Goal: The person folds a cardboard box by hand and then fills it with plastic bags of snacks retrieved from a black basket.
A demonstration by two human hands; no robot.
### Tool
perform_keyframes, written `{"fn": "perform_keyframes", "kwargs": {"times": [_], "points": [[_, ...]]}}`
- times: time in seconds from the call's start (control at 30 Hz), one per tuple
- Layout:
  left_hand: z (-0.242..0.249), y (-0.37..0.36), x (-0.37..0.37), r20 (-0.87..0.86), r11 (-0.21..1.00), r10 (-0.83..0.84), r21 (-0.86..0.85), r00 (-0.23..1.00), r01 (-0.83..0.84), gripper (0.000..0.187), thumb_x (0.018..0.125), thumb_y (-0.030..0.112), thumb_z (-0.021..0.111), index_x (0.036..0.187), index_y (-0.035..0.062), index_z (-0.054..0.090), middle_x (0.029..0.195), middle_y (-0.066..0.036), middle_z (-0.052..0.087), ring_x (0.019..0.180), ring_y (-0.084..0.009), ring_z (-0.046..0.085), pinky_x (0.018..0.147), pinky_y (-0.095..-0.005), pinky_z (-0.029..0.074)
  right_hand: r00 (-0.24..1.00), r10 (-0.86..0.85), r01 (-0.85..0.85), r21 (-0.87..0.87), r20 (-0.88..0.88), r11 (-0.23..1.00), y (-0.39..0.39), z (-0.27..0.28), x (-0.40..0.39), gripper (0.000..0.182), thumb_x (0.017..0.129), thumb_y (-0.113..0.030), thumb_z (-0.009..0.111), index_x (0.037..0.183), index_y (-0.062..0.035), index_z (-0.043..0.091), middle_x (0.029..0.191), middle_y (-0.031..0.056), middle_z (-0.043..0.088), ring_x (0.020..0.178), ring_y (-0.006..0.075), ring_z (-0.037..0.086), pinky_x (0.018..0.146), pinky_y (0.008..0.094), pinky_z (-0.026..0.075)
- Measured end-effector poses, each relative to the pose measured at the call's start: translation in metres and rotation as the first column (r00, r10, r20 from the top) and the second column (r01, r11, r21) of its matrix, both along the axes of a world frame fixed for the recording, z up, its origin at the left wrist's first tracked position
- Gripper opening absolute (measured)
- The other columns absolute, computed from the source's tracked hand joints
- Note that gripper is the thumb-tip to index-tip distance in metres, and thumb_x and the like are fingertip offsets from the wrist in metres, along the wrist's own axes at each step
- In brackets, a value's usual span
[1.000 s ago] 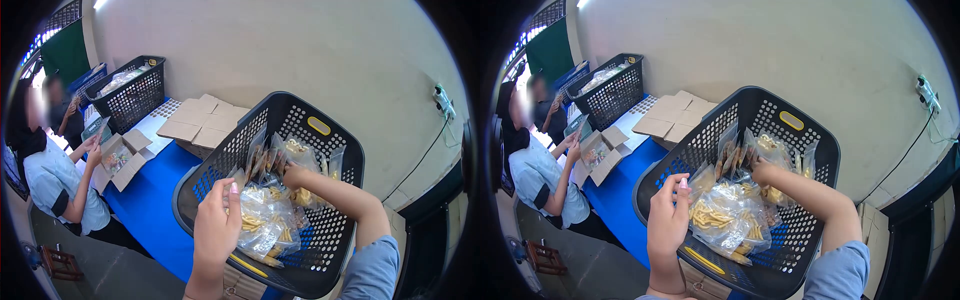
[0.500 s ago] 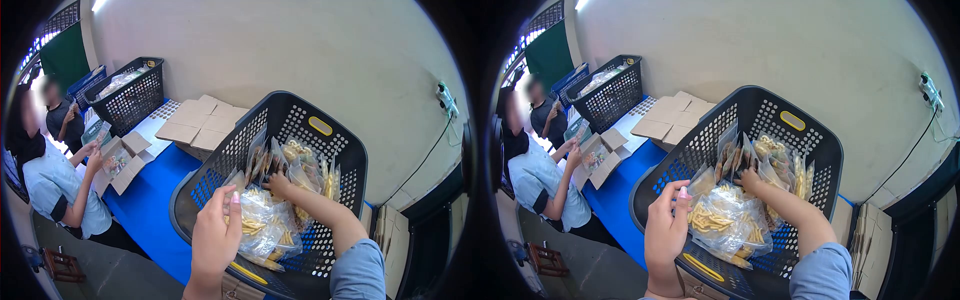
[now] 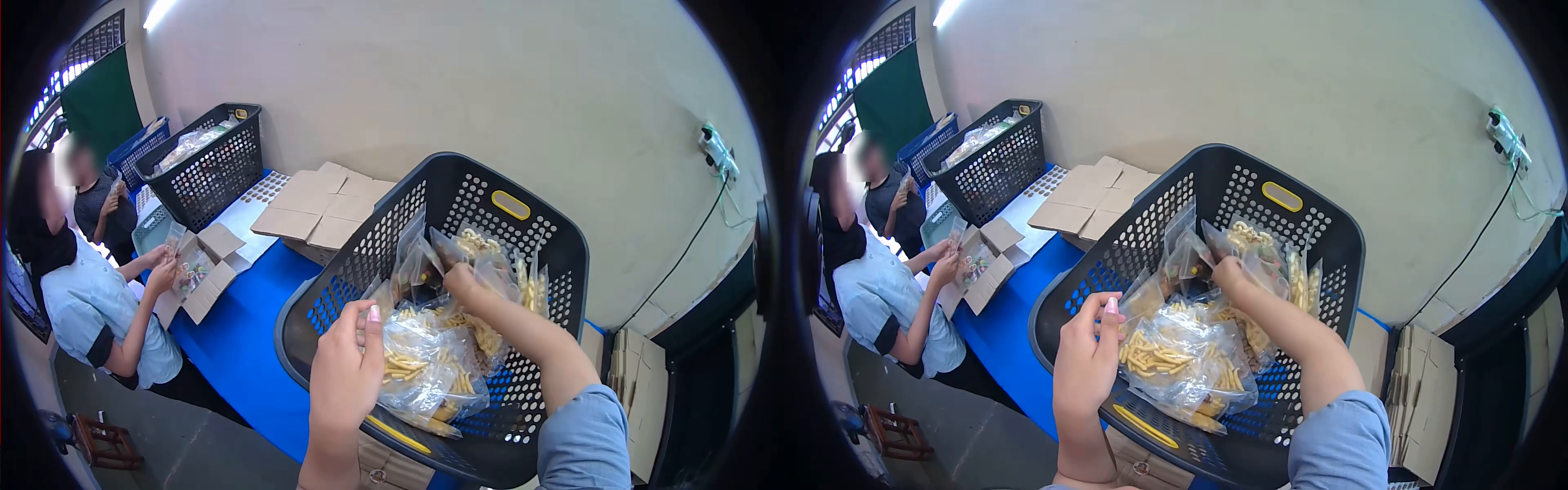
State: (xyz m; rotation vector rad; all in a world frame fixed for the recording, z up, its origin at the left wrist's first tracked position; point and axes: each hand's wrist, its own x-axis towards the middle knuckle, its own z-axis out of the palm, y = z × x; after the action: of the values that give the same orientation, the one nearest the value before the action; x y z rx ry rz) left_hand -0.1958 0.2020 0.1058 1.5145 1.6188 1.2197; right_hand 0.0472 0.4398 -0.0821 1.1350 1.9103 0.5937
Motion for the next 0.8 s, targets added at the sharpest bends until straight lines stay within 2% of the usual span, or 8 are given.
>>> {"fn": "perform_keyframes", "kwargs": {"times": [0.13,0.2,0.27,0.43,0.47,0.53,0.73,0.8], "points": [[-0.001,0.0,-0.001,0.041,0.999,0.001,0.037,0.999,-0.003,0.037,0.101,0.031,0.045,0.113,-0.0012,0.058,0.084,-0.014,0.066,0.07,-0.0173,0.063,0.064,-0.0305,0.049,0.848,0.417,-0.291,0.37,-0.326,0.882,0.014,-0.001,0.044,0.053,0.091,-0.018,0.048,0.143,-0.0095,0.041,0.128,0.0142,0.059,0.086,0.0307,0.07,0.057,0.0457,0.054],[0.001,-0.003,0.001,0.027,1.0,-0.018,0.003,0.999,0.018,0.038,0.101,0.033,0.045,0.113,-0.0011,0.058,0.084,-0.014,0.066,0.07,-0.0174,0.063,0.064,-0.0311,0.049,0.908,0.227,-0.149,0.235,-0.353,0.96,0.005,-0.01,0.039,0.03,0.085,-0.014,0.054,0.11,-0.0084,0.069,0.091,0.0051,0.072,0.084,0.0262,0.07,0.069,0.0397,0.055],[0.001,-0.003,0.001,0.029,1.0,-0.009,0.01,1.0,0.009,0.039,0.101,0.033,0.044,0.113,-0.0011,0.059,0.084,-0.014,0.066,0.07,-0.0176,0.063,0.064,-0.0313,0.049,0.939,0.224,-0.273,-0.169,-0.261,0.947,-0.001,-0.018,0.03,0.021,0.084,-0.013,0.055,0.092,-0.0073,0.073,0.093,0.0057,0.071,0.082,0.0289,0.069,0.07,0.0379,0.055],[-0.002,-0.002,0.001,-0.037,1.0,-0.01,0.02,0.999,0.01,0.04,0.101,0.034,0.044,0.113,-0.0012,0.059,0.084,-0.014,0.066,0.069,-0.0181,0.064,0.063,-0.0317,0.049,0.698,0.563,-0.647,-0.051,-0.442,0.761,-0.003,-0.055,-0.004,0.018,0.081,-0.015,0.059,0.091,-0.0073,0.071,0.101,0.0087,0.068,0.093,0.0263,0.066,0.075,0.0352,0.053],[0.001,-0.003,0.001,-0.01,1.0,-0.007,0.005,1.0,0.007,0.04,0.101,0.034,0.044,0.113,-0.0013,0.059,0.085,-0.015,0.066,0.069,-0.0183,0.064,0.063,-0.0316,0.049,0.695,0.563,-0.648,-0.051,-0.447,0.76,-0.002,-0.061,-0.011,0.018,0.081,-0.015,0.059,0.091,-0.0073,0.071,0.101,0.0087,0.068,0.093,0.0263,0.066,0.075,0.0352,0.053],[0.003,-0.003,0.001,0.015,1.0,-0.005,-0.012,1.0,0.005,0.041,0.101,0.034,0.044,0.113,-0.0014,0.059,0.085,-0.015,0.066,0.07,-0.0186,0.064,0.063,-0.0315,0.049,0.918,0.159,-0.208,-0.101,-0.364,0.973,0.003,-0.075,-0.02,0.018,0.08,-0.017,0.062,0.094,-0.0104,0.07,0.107,0.0074,0.064,0.102,0.0236,0.063,0.077,0.0325,0.051],[0.004,-0.002,-0.001,0.031,1.0,0.001,-0.03,1.0,-0.001,0.04,0.101,0.034,0.044,0.113,-0.0014,0.059,0.086,-0.016,0.067,0.072,-0.0197,0.066,0.064,-0.0315,0.05,0.917,0.282,-0.305,-0.04,-0.281,0.951,0.003,-0.051,-0.021,0.03,0.075,-0.021,0.068,0.105,-0.0153,0.067,0.107,0.007,0.062,0.093,0.0243,0.065,0.072,0.0342,0.052],[0.002,-0.002,-0.002,0.033,0.999,-0.014,-0.038,0.999,0.015,0.033,0.098,0.027,0.047,0.11,-0.0017,0.058,0.091,-0.021,0.067,0.076,-0.0315,0.067,0.071,-0.0392,0.051,0.933,0.238,-0.239,0.032,-0.271,0.971,0.001,-0.055,-0.024,0.021,0.074,-0.02,0.068,0.093,-0.0145,0.071,0.098,0.007,0.062,0.085,0.0242,0.066,0.068,0.035,0.052]]}}
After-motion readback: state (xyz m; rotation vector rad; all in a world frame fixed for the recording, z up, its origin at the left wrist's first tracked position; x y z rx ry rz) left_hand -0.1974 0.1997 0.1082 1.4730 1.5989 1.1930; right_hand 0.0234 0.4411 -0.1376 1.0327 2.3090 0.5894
